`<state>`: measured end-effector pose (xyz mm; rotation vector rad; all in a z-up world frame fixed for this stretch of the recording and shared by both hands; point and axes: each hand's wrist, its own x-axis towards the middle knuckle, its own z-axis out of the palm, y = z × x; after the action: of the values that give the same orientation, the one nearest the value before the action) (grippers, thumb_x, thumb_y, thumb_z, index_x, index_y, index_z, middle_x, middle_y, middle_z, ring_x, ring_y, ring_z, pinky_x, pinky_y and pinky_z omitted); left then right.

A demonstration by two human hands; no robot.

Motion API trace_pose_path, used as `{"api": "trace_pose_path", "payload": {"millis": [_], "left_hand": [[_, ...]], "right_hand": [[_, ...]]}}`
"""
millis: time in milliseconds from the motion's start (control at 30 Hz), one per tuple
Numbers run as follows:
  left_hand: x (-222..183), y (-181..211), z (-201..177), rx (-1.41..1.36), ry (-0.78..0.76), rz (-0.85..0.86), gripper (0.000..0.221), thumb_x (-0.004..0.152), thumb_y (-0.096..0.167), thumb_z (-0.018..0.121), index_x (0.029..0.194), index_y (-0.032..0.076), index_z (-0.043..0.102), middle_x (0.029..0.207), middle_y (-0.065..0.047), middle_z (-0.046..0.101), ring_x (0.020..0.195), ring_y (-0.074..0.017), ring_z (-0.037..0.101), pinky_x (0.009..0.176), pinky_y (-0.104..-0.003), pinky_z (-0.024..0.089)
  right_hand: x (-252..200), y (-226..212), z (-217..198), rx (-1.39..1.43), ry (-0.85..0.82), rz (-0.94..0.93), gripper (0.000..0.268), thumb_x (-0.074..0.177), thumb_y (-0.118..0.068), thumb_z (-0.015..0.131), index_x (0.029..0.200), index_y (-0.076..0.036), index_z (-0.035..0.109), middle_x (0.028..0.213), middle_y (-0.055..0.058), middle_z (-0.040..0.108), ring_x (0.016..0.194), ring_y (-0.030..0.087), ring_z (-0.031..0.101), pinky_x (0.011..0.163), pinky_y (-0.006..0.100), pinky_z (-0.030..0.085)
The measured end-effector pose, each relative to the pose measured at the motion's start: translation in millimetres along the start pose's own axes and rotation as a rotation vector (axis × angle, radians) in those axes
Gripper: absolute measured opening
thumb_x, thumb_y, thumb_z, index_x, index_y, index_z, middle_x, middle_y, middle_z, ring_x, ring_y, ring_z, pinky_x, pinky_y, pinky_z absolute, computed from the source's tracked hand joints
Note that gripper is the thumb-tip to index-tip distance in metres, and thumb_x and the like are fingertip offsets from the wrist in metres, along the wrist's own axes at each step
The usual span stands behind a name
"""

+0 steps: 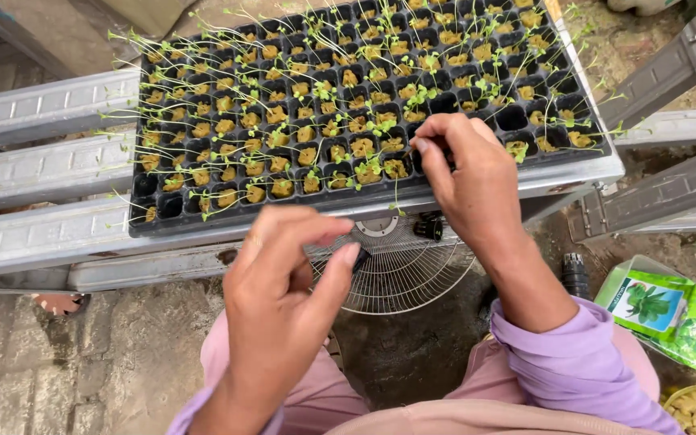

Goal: The person transplants seedlings from a nursery tray into individual black plastic pots by hand, placing each seedling into a pot and pressing it down, then setting the potted seedling on the floor or a shelf.

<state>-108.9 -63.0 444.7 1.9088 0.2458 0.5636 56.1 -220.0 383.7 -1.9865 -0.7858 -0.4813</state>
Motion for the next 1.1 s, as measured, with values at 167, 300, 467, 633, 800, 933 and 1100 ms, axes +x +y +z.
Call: {"api": "trace_pose_path", "payload": {"millis": [167,300,467,633,800,933,1100], "left_hand": [[55.2,22.6,19.4,0.418,-0.122,0.55,0.019,0.088,0.007,0.079,0.103,0.005,0.068,0.106,-0.012,0.058,0.086,-0.029,0.067,0.068,-0.04,0.054],[91.7,5.0,51.8,0.621,-0.235,0.498,0.014,0.085,0.009,0.08,0.094,0.002,0.072,0.105,-0.015,0.063,0.073,-0.0317,0.07,0.06,-0.044,0.055],[120.3,-9.0,86.6,0.897,-0.252,0.608,0.012,0.073,0.003,0.072,0.084,0.0,0.074,0.107,-0.024,0.063,0.08,-0.0352,0.073,0.065,-0.044,0.06],[131.3,-22.0,113.3,1.054,-0.401,0.397,0.013,0.075,0.009,0.074,0.087,0.004,0.076,0.11,-0.02,0.065,0.087,-0.0338,0.073,0.065,-0.043,0.061],[132.5,-27.6,124.4,1.161,-0.475,0.258,0.023,0.078,0.012,0.075,0.099,0.005,0.076,0.112,-0.018,0.064,0.094,-0.0317,0.072,0.066,-0.04,0.062],[132.1,-23.7,125.4,1.167,-0.454,0.273,0.02,0.079,0.014,0.075,0.097,0.006,0.076,0.111,-0.018,0.064,0.092,-0.0321,0.072,0.066,-0.041,0.062],[123.2,-11.3,111.3,1.155,-0.346,0.333,0.011,0.082,0.011,0.073,0.09,0.004,0.077,0.108,-0.018,0.066,0.091,-0.0313,0.073,0.067,-0.041,0.062]], "right_hand": [[3.2,10.4,10.6,-0.129,0.003,-0.074,0.012,0.098,-0.006,0.073,0.108,-0.004,0.067,0.094,0.013,0.068,0.086,0.03,0.066,0.074,0.04,0.052],[3.9,19.9,13.5,-0.11,-0.016,-0.007,0.014,0.096,-0.007,0.075,0.108,-0.004,0.068,0.091,0.013,0.068,0.083,0.029,0.067,0.072,0.039,0.052],[5.6,30.4,13.1,0.031,-0.008,0.18,0.013,0.1,-0.004,0.07,0.112,-0.001,0.065,0.093,0.012,0.07,0.078,0.019,0.069,0.07,0.031,0.054],[4.7,30.4,13.1,0.122,-0.009,0.253,0.012,0.101,-0.003,0.067,0.112,-0.001,0.064,0.091,0.007,0.072,0.077,0.009,0.066,0.067,0.025,0.053],[2.5,33.1,10.8,0.209,0.011,0.258,0.009,0.104,-0.001,0.065,0.112,-0.001,0.064,0.091,0.002,0.071,0.081,0.003,0.064,0.068,0.022,0.052],[3.8,24.3,0.3,0.19,0.03,0.245,0.009,0.103,0.0,0.066,0.112,-0.001,0.064,0.092,0.003,0.071,0.078,0.004,0.063,0.067,0.022,0.051],[2.2,6.9,-28.6,0.152,0.107,0.123,0.008,0.107,0.002,0.067,0.114,0.0,0.064,0.102,0.005,0.072,0.085,0.007,0.066,0.072,0.022,0.052]]}}
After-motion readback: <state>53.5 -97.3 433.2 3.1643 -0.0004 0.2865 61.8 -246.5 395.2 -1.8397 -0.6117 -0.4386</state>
